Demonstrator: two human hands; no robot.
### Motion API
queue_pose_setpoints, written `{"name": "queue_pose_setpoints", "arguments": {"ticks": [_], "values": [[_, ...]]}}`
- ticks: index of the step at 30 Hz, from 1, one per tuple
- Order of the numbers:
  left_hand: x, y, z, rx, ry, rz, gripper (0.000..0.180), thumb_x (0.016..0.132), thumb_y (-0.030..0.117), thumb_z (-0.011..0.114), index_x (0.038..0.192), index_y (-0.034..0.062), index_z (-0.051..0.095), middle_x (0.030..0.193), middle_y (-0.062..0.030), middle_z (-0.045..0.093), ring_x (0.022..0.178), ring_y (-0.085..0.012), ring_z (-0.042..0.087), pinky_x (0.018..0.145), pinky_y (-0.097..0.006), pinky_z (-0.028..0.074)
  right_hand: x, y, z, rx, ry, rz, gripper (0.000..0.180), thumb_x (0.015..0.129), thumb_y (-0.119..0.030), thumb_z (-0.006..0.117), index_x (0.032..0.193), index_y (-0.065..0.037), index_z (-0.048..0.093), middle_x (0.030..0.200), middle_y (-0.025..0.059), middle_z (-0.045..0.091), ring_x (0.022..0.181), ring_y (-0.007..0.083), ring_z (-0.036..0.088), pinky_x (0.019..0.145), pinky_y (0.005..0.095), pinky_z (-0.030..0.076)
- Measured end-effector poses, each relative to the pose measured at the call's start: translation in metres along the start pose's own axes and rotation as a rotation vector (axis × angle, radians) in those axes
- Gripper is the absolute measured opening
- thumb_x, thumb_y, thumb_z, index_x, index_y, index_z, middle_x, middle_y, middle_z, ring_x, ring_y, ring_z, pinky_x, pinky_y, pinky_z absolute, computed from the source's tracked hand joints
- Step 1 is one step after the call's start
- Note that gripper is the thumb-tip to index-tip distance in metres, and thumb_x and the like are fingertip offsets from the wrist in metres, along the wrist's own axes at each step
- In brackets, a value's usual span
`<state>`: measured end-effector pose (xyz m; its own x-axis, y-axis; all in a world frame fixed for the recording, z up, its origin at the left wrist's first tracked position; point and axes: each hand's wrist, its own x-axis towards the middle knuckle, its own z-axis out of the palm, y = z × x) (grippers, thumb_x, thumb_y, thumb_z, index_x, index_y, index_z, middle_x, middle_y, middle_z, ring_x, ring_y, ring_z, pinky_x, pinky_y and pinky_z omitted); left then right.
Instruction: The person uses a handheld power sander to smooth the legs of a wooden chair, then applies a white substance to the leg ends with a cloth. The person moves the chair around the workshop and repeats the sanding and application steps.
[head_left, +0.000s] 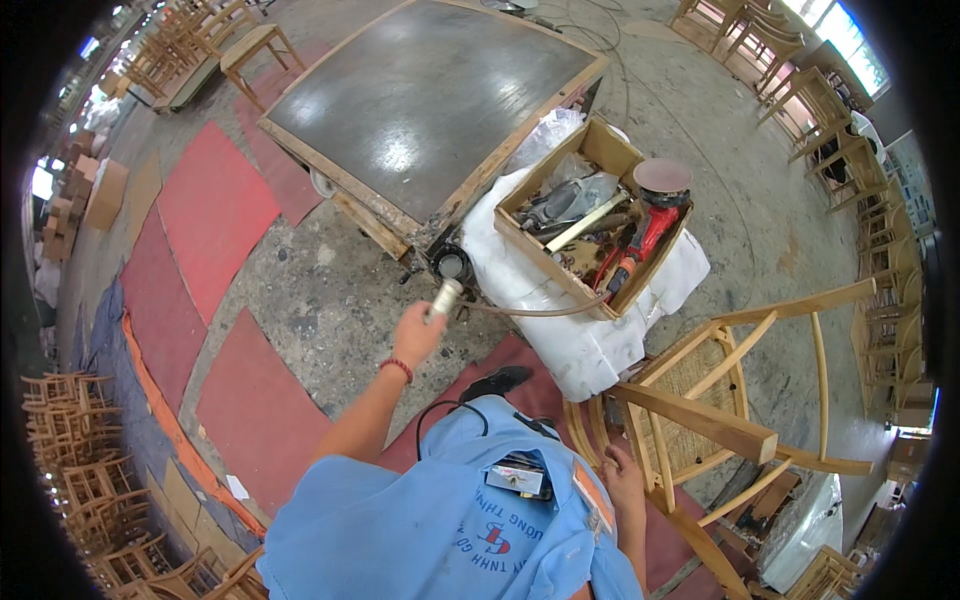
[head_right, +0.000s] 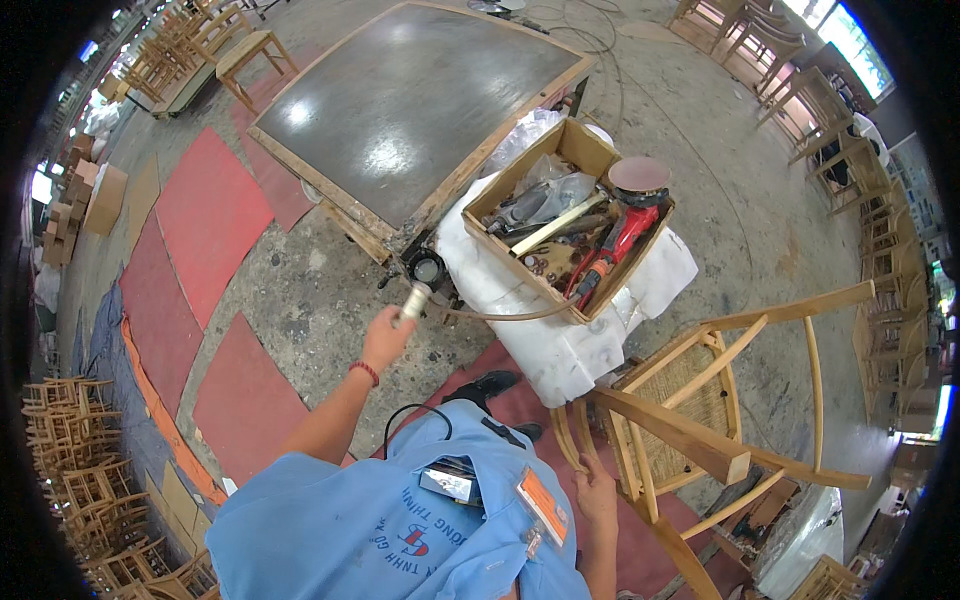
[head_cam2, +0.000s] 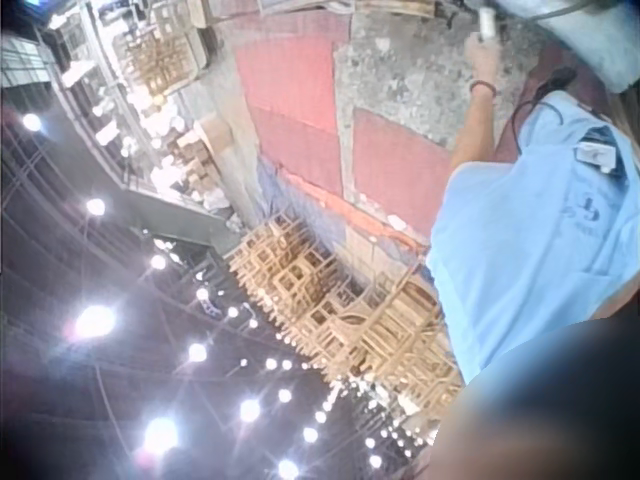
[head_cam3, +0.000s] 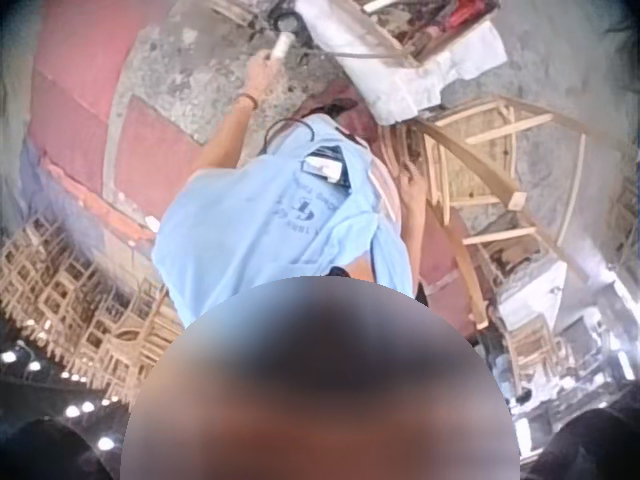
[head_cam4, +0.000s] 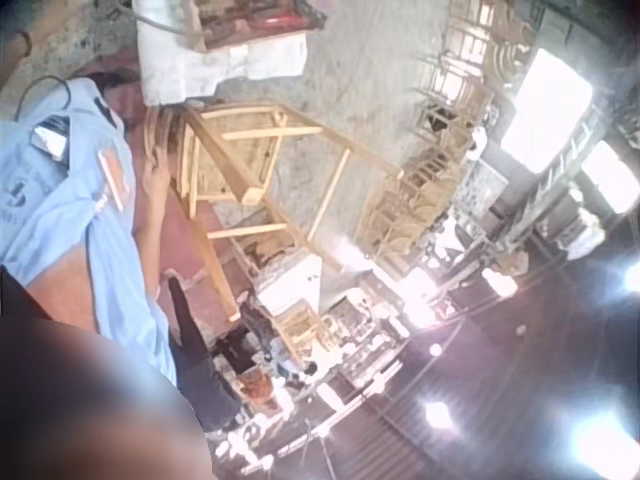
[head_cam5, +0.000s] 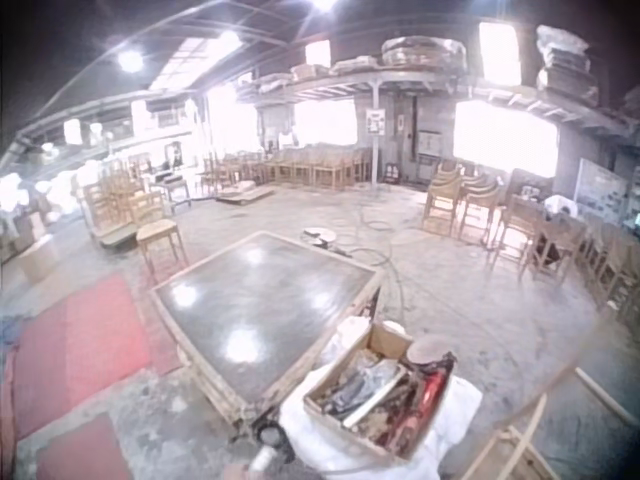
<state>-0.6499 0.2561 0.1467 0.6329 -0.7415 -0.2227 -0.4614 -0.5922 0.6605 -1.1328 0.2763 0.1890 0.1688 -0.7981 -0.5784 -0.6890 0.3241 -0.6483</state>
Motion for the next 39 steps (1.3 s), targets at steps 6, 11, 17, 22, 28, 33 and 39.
{"name": "queue_pose_setpoints", "arguments": {"ticks": [6, 11, 17, 22, 28, 33, 39], "values": [[0.080, -0.019, 0.016, 0.179, 0.014, -0.112, 0.037, 0.084, 0.029, 0.067, 0.107, 0.0010, 0.068, 0.104, -0.0222, 0.067, 0.098, -0.0382, 0.065, 0.086, -0.046, 0.051, 0.019, 0.046, -0.004, 0.048, 0.059, 0.056, 0.041, 0.087, -0.008, 0.056, 0.126, 0.003, 0.061, 0.111, 0.0250, 0.069, 0.090, 0.0251, 0.071, 0.082, 0.0358, 0.054], [0.105, -0.012, 0.034, 0.302, -0.047, -0.151, 0.041, 0.081, 0.032, 0.067, 0.106, -0.0012, 0.069, 0.101, -0.0226, 0.070, 0.096, -0.0387, 0.067, 0.083, -0.046, 0.053, 0.015, 0.082, 0.001, 0.106, 0.117, 0.223, 0.039, 0.087, -0.008, 0.053, 0.122, 0.006, 0.063, 0.098, 0.0184, 0.070, 0.079, 0.0231, 0.069, 0.072, 0.0333, 0.054], [0.121, -0.004, 0.046, 0.393, -0.065, -0.204, 0.039, 0.081, 0.033, 0.070, 0.103, 0.0003, 0.069, 0.104, -0.0204, 0.070, 0.099, -0.0375, 0.067, 0.084, -0.046, 0.054, -0.016, 0.114, 0.017, 0.170, 0.103, 0.480, 0.035, 0.094, -0.008, 0.051, 0.126, 0.002, 0.060, 0.092, 0.0095, 0.067, 0.064, 0.0189, 0.065, 0.057, 0.0326, 0.052], [0.127, 0.002, 0.049, 0.451, -0.086, -0.201, 0.041, 0.082, 0.035, 0.070, 0.102, -0.0009, 0.069, 0.106, -0.0217, 0.069, 0.099, -0.0376, 0.067, 0.085, -0.046, 0.054, -0.033, 0.113, 0.029, 0.317, 0.119, 0.604, 0.034, 0.100, -0.009, 0.049, 0.132, -0.001, 0.056, 0.091, 0.0073, 0.066, 0.065, 0.0188, 0.065, 0.055, 0.0332, 0.053], [0.126, 0.001, 0.053, 0.460, -0.043, -0.117, 0.052, 0.081, 0.044, 0.073, 0.103, -0.0032, 0.069, 0.105, -0.0248, 0.069, 0.100, -0.0392, 0.067, 0.086, -0.046, 0.054, -0.035, 0.139, 0.047, 0.443, 0.148, 0.620, 0.035, 0.098, -0.013, 0.051, 0.129, 0.000, 0.059, 0.094, 0.0096, 0.067, 0.072, 0.0210, 0.067, 0.056, 0.0329, 0.053], [0.124, 0.003, 0.055, 0.484, -0.016, -0.154, 0.064, 0.078, 0.056, 0.073, 0.113, 0.0030, 0.064, 0.115, -0.0230, 0.066, 0.110, -0.0411, 0.063, 0.091, -0.054, 0.049, -0.038, 0.179, 0.051, 0.649, 0.200, 0.664, 0.036, 0.096, -0.011, 0.051, 0.129, 0.000, 0.060, 0.100, 0.0111, 0.068, 0.075, 0.0213, 0.067, 0.055, 0.0320, 0.052], [0.065, 0.065, 0.043, 0.520, 0.204, -0.019, 0.074, 0.088, 0.051, 0.066, 0.142, 0.0054, 0.045, 0.152, -0.0197, 0.036, 0.140, -0.0358, 0.037, 0.104, -0.065, 0.033, -0.072, 0.217, 0.032, 0.758, 0.327, 0.605, 0.038, 0.092, -0.010, 0.056, 0.128, 0.001, 0.059, 0.095, 0.0115, 0.068, 0.070, 0.0194, 0.065, 0.054, 0.0314, 0.051]]}}
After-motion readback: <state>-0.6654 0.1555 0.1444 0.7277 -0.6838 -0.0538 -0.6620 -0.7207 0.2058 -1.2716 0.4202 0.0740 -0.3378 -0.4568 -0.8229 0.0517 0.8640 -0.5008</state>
